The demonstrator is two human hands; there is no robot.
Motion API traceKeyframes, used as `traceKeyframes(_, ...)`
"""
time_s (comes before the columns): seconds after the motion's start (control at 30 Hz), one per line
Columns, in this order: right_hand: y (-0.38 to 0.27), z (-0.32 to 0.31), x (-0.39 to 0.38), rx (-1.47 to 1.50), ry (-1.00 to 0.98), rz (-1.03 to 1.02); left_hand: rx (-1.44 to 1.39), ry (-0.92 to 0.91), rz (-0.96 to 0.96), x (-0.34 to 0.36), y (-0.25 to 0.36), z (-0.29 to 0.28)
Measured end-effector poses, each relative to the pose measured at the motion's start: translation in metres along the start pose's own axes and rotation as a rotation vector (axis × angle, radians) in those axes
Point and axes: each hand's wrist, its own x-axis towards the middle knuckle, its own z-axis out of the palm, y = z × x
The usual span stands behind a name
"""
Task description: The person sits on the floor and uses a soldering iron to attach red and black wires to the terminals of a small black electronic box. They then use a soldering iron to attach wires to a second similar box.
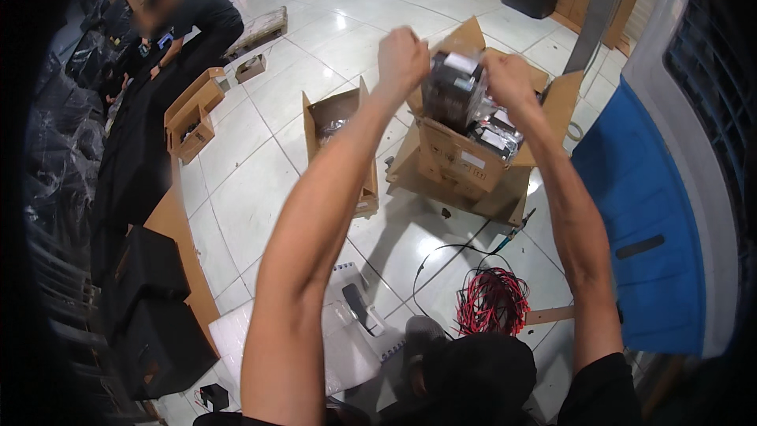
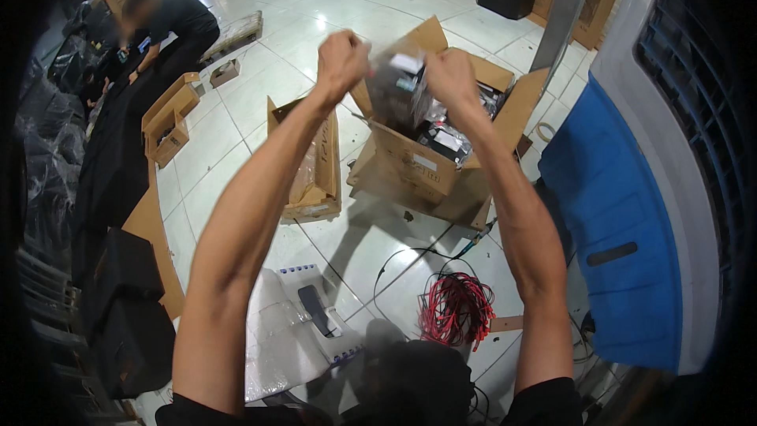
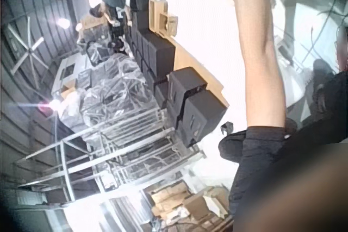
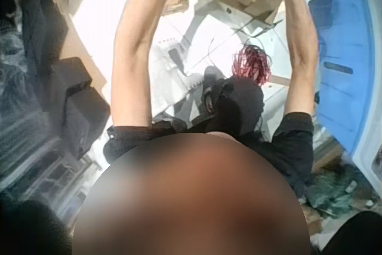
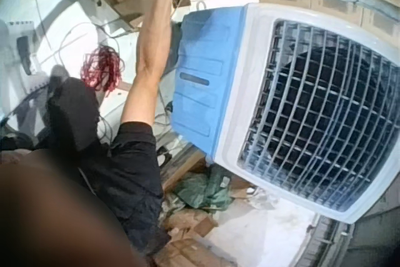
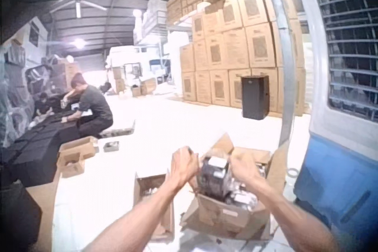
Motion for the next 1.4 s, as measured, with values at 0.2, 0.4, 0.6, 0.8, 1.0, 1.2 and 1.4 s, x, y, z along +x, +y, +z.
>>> traceKeyframes(0.2,-0.141,-0.045,-0.033,0.095,-0.104,-0.345,-0.247,0.041,0.089,0.023,0.055,-0.142)
traceKeyframes(0.4,-0.213,-0.037,-0.128,0.145,-0.478,-0.364,-0.285,-0.125,-0.116,-0.093,0.094,-0.297)
traceKeyframes(0.6,-0.213,0.031,-0.269,-0.164,-0.954,-0.283,-0.236,-0.327,-0.599,-0.267,0.096,-0.4)
traceKeyframes(0.8,-0.207,0.079,-0.352,-0.28,-1.289,-0.375,-0.237,-0.293,-0.92,-0.38,0.081,-0.454)
traceKeyframes(1.0,-0.196,0.103,-0.372,-0.476,-1.213,-0.651,-0.152,-0.381,-0.817,-0.416,0.051,-0.456)
traceKeyframes(1.2,-0.215,0.095,-0.379,-0.608,-1.0,-1.026,-0.127,-0.443,-0.525,-0.43,0.026,-0.45)
traceKeyframes(1.4,-0.21,0.124,-0.391,-0.299,-1.33,-1.304,-0.22,-0.532,-0.397,-0.443,0.013,-0.422)
